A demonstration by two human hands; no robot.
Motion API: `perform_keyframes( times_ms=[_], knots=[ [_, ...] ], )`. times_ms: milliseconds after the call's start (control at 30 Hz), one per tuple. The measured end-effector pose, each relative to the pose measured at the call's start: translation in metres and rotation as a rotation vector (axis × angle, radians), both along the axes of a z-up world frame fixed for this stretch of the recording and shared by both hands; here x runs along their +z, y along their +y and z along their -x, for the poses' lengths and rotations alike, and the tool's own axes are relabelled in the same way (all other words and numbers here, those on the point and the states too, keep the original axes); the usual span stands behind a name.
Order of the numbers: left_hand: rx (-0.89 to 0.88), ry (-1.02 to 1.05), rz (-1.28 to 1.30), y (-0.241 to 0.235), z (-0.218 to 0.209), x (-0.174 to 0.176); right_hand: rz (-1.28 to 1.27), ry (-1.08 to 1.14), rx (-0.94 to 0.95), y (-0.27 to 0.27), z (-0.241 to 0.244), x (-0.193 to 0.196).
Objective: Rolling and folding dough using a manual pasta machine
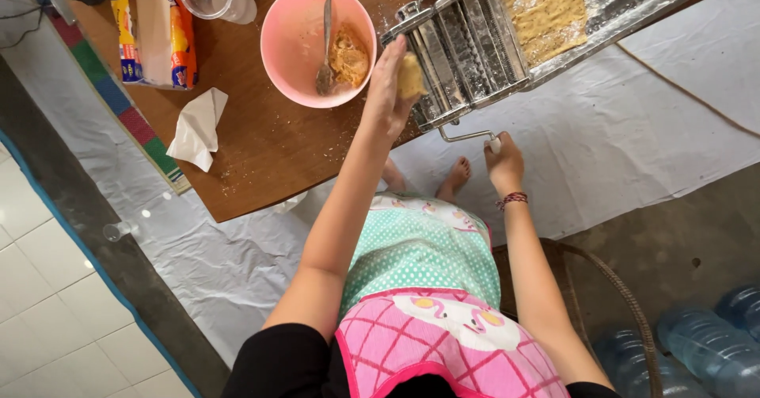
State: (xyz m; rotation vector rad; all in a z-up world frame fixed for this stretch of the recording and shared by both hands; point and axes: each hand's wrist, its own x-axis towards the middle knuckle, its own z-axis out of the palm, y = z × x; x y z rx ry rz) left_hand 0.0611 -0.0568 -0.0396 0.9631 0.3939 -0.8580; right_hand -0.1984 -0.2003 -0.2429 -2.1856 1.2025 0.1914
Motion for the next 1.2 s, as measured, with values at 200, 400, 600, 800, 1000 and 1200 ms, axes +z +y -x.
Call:
perform_keyframes(
  times_ms=[200,400,600,800,1000,1200],
  knots=[
    [-0.052,-0.004,-0.075,-0.017,-0.006,-0.003,-0.036,-0.005,0.013,-0.001,-0.003,0.009],
    [-0.003,-0.003,-0.105,-0.017,-0.005,-0.012,-0.019,-0.014,-0.001,0.001,-0.003,0.005],
    [0.035,0.009,-0.121,-0.015,-0.009,-0.021,-0.083,0.01,0.035,0.036,0.0,-0.021],
    [0.013,-0.094,-0.157,0.005,-0.005,-0.035,-0.496,0.164,0.492,0.135,-0.032,0.053],
    [0.034,-0.226,-0.223,0.046,-0.004,-0.093,-0.854,-0.248,0.385,0.122,-0.004,0.204],
    [0.013,-0.38,-0.323,0.062,0.011,-0.074,-0.733,-0.231,0.031,-0.015,0.031,0.173]
  ],
)
